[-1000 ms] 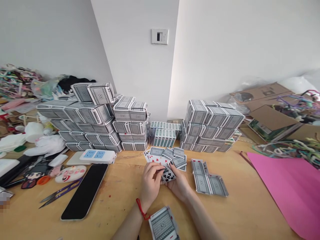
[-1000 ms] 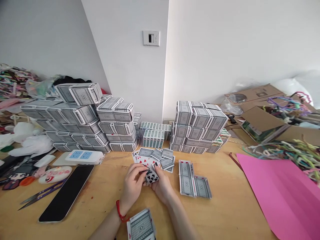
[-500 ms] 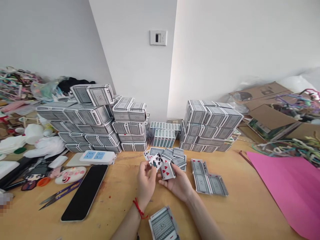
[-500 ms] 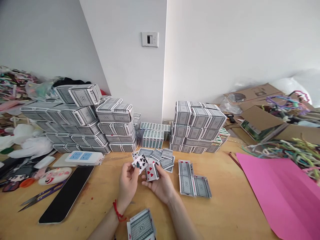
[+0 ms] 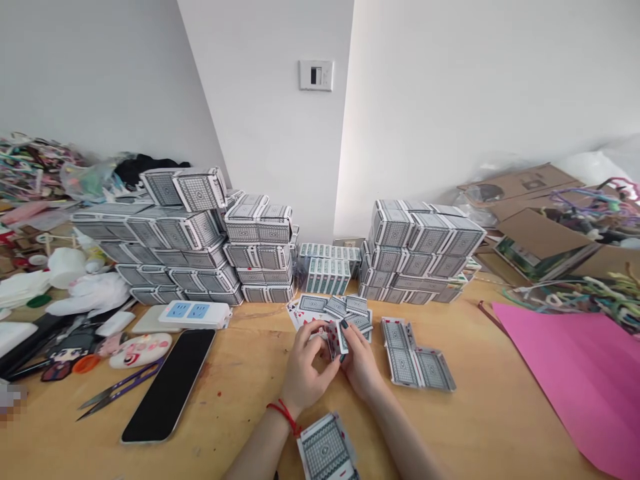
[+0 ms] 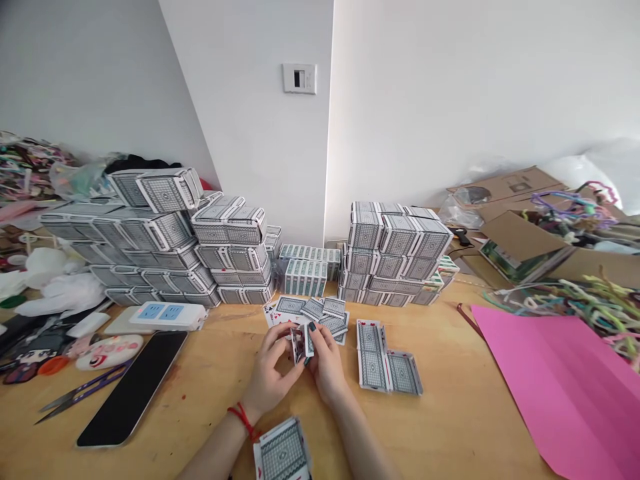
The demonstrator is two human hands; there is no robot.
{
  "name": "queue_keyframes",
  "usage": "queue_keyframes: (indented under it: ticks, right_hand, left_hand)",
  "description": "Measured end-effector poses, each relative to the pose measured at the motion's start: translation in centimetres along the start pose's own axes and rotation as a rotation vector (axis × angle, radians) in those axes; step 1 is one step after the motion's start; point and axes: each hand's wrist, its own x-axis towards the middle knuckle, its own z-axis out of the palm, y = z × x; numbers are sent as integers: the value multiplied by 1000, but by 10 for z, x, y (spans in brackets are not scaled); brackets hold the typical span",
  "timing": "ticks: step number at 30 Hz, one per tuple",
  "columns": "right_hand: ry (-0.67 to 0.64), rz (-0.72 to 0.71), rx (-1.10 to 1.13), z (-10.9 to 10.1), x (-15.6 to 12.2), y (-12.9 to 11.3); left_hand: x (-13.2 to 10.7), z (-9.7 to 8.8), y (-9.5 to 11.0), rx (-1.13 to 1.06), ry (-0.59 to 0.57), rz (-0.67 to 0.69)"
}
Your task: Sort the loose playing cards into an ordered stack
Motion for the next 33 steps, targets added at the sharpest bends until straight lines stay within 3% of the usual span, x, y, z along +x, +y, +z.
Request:
queue_keyframes:
  ticks: [4, 7, 18, 33]
  right_hand:
    - [155, -73, -98, -7, 4, 0]
    - [182, -135, -159, -8, 5, 1]
    - [238, -291, -296, -9, 4, -1]
    - [138, -269, -331, -5, 4, 1]
  left_hand:
    - [-1, 6, -6, -26, 29, -107]
    - [-2, 8, -10, -36, 90, -167]
    - [1, 4, -9, 156, 38, -44]
    - [-1, 5, -13, 185, 23, -38]
